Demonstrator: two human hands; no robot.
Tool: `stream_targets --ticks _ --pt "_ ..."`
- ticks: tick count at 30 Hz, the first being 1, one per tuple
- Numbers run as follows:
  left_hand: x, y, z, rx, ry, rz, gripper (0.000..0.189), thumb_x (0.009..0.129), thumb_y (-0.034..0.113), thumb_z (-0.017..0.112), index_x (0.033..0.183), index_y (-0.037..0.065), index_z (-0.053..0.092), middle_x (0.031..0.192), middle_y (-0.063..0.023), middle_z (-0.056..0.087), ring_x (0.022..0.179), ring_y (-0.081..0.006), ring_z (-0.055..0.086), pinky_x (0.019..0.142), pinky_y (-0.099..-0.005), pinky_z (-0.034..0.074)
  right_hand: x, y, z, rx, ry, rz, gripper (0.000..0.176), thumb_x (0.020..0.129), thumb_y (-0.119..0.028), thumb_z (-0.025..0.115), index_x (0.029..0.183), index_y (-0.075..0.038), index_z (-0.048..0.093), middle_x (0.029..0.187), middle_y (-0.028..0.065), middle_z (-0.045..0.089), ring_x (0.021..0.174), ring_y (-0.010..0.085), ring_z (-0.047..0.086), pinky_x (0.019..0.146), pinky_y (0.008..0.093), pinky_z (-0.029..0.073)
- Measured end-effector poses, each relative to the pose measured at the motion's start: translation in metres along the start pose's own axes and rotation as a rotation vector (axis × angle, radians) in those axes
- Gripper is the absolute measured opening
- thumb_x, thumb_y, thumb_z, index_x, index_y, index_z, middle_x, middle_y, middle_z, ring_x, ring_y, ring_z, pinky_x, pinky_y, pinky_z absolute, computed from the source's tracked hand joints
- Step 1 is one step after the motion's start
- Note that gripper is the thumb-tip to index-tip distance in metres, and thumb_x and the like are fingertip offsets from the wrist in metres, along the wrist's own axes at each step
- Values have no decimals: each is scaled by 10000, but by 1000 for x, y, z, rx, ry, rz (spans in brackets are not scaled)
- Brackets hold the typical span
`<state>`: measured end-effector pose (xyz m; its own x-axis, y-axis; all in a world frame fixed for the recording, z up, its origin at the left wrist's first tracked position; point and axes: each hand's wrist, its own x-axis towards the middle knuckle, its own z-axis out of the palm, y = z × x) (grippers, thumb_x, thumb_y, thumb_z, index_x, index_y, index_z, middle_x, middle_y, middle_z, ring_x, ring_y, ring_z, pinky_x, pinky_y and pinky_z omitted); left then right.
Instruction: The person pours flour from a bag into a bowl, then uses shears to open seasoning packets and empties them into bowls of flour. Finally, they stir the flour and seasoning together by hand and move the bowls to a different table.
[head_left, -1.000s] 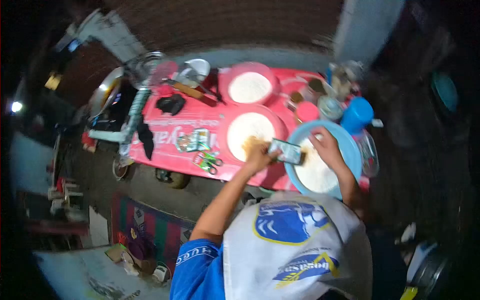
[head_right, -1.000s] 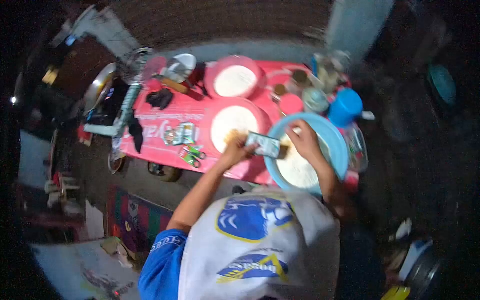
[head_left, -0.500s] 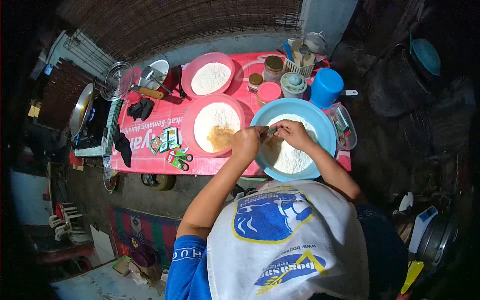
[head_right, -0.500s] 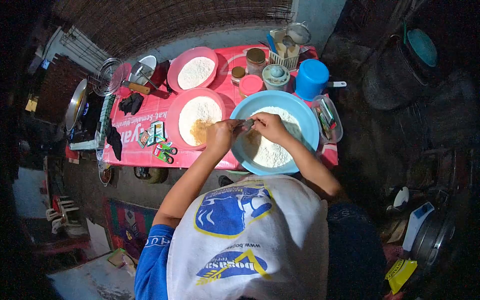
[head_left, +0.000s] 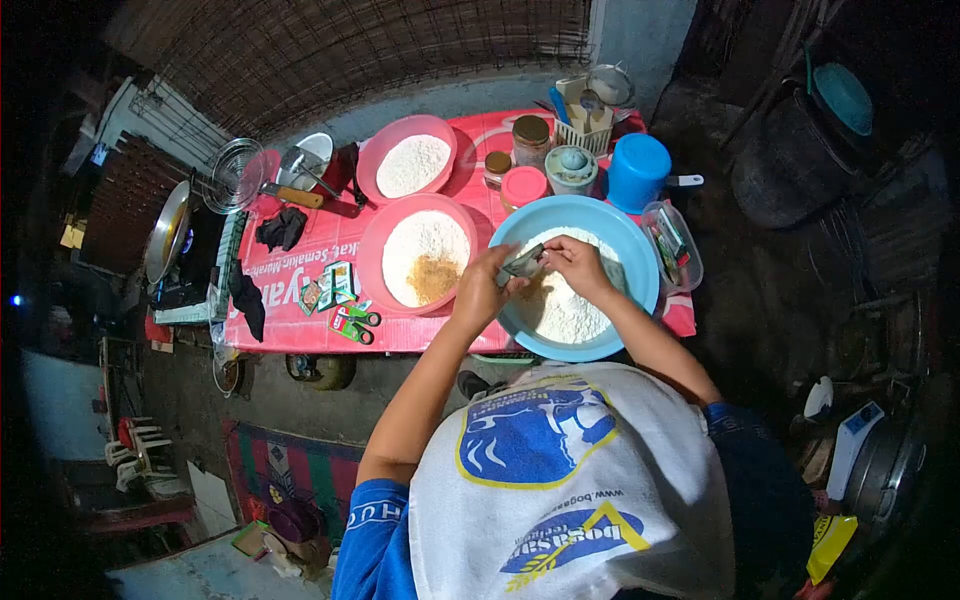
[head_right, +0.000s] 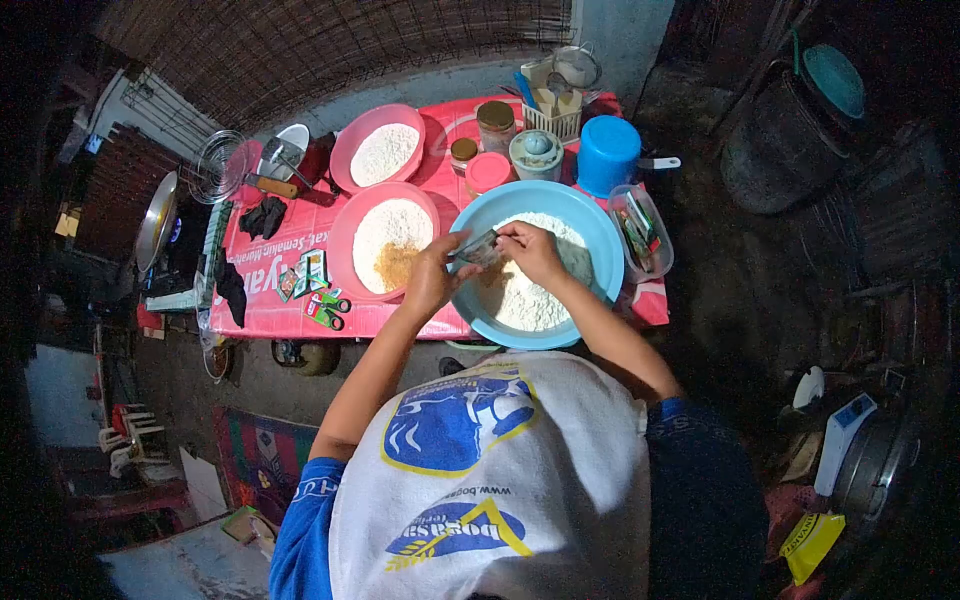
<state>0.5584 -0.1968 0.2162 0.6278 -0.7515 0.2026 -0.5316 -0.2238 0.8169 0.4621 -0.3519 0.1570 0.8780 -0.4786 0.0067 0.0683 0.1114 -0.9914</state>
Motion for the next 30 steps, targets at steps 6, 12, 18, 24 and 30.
stream_targets --ticks 6,12,18,24,30 --pt "-1 5 2 345 -35 202 368 700 175 655 1056 109 587 1027 -118 584 841 -293 589 707 -358 483 -4 1 3 -106 -7 -125 133 792 31 514 915 24 561 811 46 593 736 93 571 657 217 462" --pt "3 -3 18 548 -79 27 168 700 226 605 799 105 666 787 -89 633 747 -274 598 649 -379 481 -9 -15 9 -208 -58 -189 141 780 40 510 898 0 576 810 44 597 742 89 567 665 231 461" --pt "7 2 20 775 28 172 158 652 270 621 691 122 658 651 -64 608 670 -227 598 584 -351 472 -10 -1 -2 -197 -71 -146 155 769 48 506 903 3 570 821 50 593 746 99 567 685 245 464" --pt "4 9 22 690 -12 112 182 653 147 533 754 163 683 703 -94 608 656 -228 592 571 -330 475 -23 -34 -12 -191 13 -85 116 809 15 521 920 15 555 833 60 582 735 103 565 659 228 472" --pt "9 0 25 645 -9 170 172 630 140 549 754 142 667 687 -99 598 669 -246 588 580 -359 470 -32 -50 -27 -253 112 -85 101 824 -20 537 918 15 547 830 61 582 744 104 569 632 225 480"
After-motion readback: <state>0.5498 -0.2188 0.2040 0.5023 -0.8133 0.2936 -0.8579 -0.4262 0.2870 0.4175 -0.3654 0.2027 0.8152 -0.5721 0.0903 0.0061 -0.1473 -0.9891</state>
